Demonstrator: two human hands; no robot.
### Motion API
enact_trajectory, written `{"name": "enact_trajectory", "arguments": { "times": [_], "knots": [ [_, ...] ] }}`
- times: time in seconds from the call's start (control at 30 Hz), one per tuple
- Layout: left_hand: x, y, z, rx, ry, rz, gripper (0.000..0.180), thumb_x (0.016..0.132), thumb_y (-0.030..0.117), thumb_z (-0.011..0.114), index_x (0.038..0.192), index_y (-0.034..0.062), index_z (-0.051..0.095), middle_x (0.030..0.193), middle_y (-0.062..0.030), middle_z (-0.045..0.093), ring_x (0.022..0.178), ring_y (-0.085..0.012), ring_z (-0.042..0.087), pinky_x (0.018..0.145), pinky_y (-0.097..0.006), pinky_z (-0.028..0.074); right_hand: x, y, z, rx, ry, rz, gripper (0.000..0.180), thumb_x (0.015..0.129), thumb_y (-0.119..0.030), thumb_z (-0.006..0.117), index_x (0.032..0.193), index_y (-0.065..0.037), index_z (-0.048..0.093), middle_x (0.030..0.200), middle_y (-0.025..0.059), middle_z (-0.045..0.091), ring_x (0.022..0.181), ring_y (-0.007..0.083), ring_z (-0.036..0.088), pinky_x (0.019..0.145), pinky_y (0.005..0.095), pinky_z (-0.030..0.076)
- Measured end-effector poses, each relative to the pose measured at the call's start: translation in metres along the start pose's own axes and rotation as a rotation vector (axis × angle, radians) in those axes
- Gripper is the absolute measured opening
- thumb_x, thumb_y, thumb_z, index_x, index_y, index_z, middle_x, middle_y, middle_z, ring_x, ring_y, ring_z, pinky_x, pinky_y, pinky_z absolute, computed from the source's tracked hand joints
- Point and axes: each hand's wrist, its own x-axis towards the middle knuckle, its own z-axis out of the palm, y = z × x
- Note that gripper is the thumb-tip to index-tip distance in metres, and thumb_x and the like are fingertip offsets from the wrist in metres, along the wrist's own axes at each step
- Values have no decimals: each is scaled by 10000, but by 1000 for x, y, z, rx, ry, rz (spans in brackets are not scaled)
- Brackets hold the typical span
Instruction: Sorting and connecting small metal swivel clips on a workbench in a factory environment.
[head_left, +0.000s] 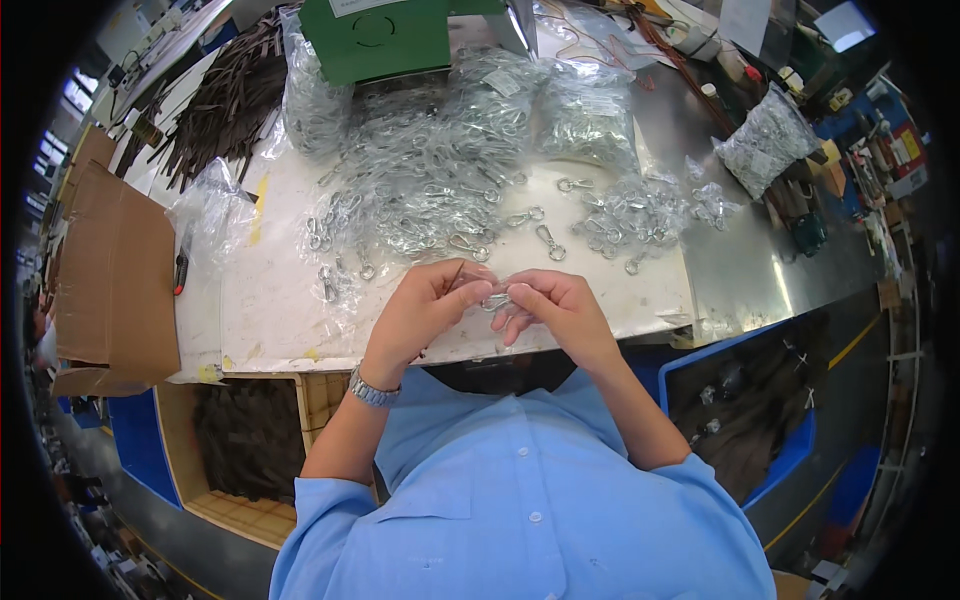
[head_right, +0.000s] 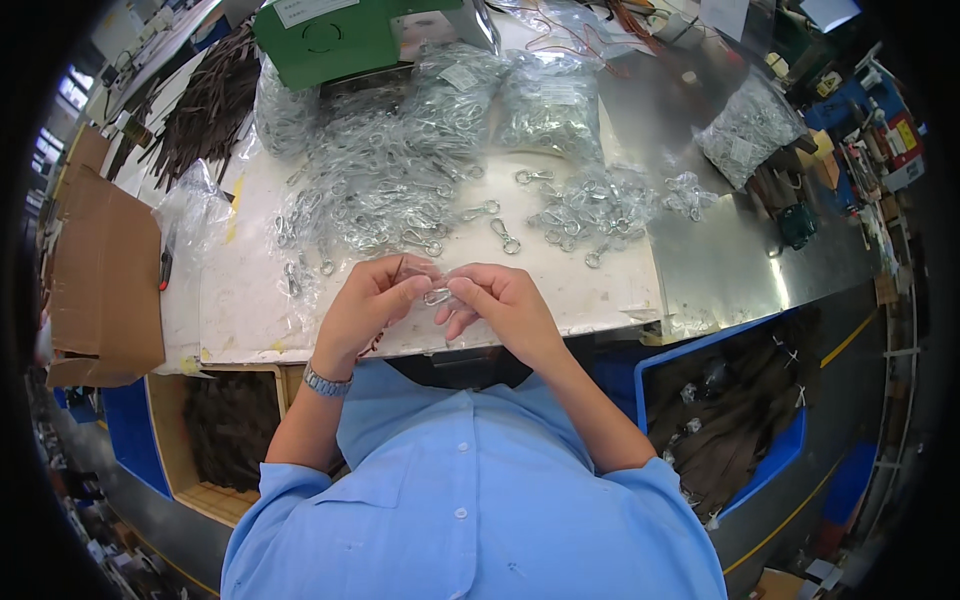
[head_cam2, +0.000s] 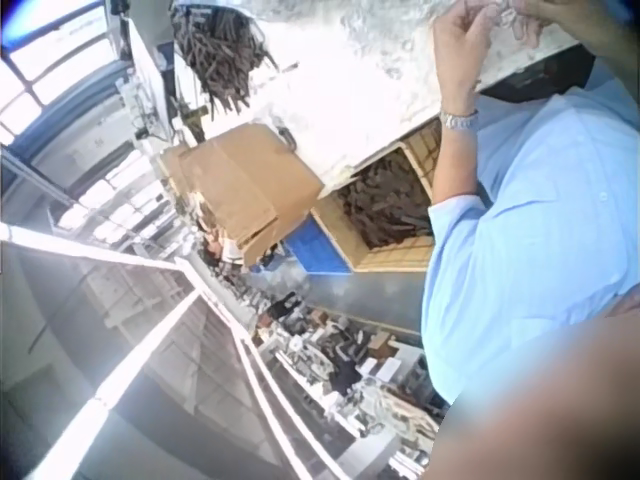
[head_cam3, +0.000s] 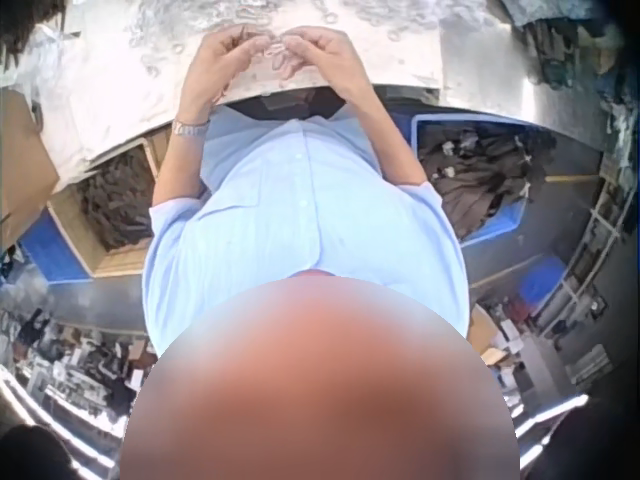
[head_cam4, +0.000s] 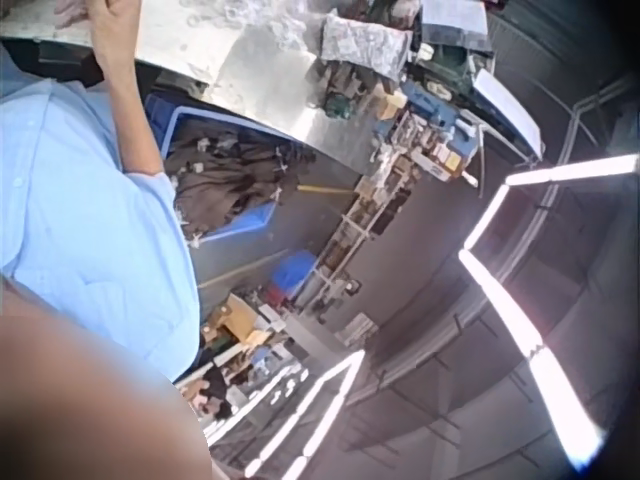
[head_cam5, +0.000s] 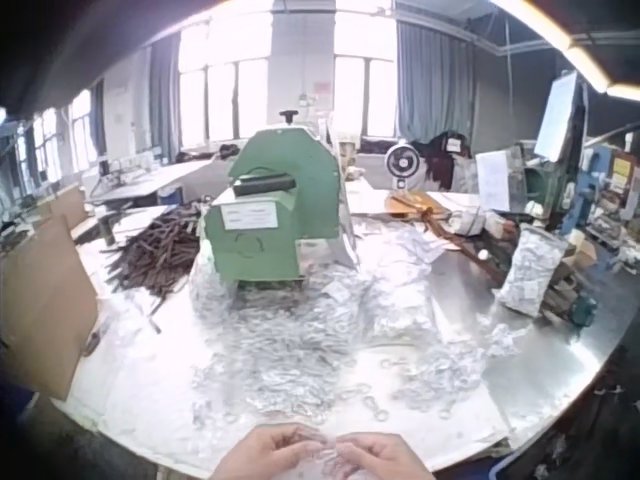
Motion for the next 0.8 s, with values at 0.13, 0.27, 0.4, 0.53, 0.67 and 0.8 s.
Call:
{"name": "enact_trajectory", "arguments": {
  "times": [0.13, 0.27, 0.4, 0.53, 0.67, 0.8],
  "knots": [
    [1, -18, 11, 66, 144, 210, 209, 1045, 173, 725, 991, -28, 751, 817, -13, 730, 689, -22, 569, 613, -223, 447, -1, -2, -1, -67, 45, -11, 215, 1089, -140, 658, 1126, 69, 698, 879, 136, 771, 712, 160, 745, 660, 263, 566],
    [2, -20, 16, -90, 148, 105, 238, 1066, 186, 702, 973, -27, 752, 806, -21, 727, 601, -11, 485, 534, -212, 381, -1, -4, -4, -79, 175, -52, 180, 1070, -121, 686, 1061, 57, 709, 797, 101, 742, 636, 128, 685, 594, 250, 517],
    [-1, -15, 26, -336, 62, 47, 225, 1079, 191, 685, 1095, -25, 747, 870, -34, 746, 551, -7, 445, 486, -197, 339, 1, -12, -8, -258, 191, -74, 200, 1087, -132, 663, 1037, 36, 759, 735, 46, 687, 582, 97, 600, 545, 221, 462],
    [-2, -23, 27, -344, -48, -1, 253, 1081, 202, 681, 1183, -25, 730, 923, -44, 757, 546, -1, 438, 481, -189, 332, 1, -12, -9, -623, 242, -263, 202, 1068, -149, 699, 1032, 27, 790, 858, 16, 708, 706, 80, 615, 649, 234, 481],
    [-1, -28, 26, -378, -108, 13, 254, 1079, 190, 679, 1204, -26, 725, 939, -43, 760, 544, 0, 436, 475, -186, 328, -1, -22, -6, -646, 314, -355, 199, 1066, -148, 702, 1020, 21, 796, 942, 22, 720, 773, 87, 624, 704, 253, 490],
    [-4, -26, 28, -361, -60, 45, 242, 1078, 154, 661, 1234, -20, 724, 950, -34, 763, 553, -1, 439, 491, -184, 340, 3, -21, 3, -104, 372, -241, 208, 1076, -161, 686, 1091, 15, 796, 996, 29, 734, 854, 88, 616, 790, 246, 485]
  ]
}}
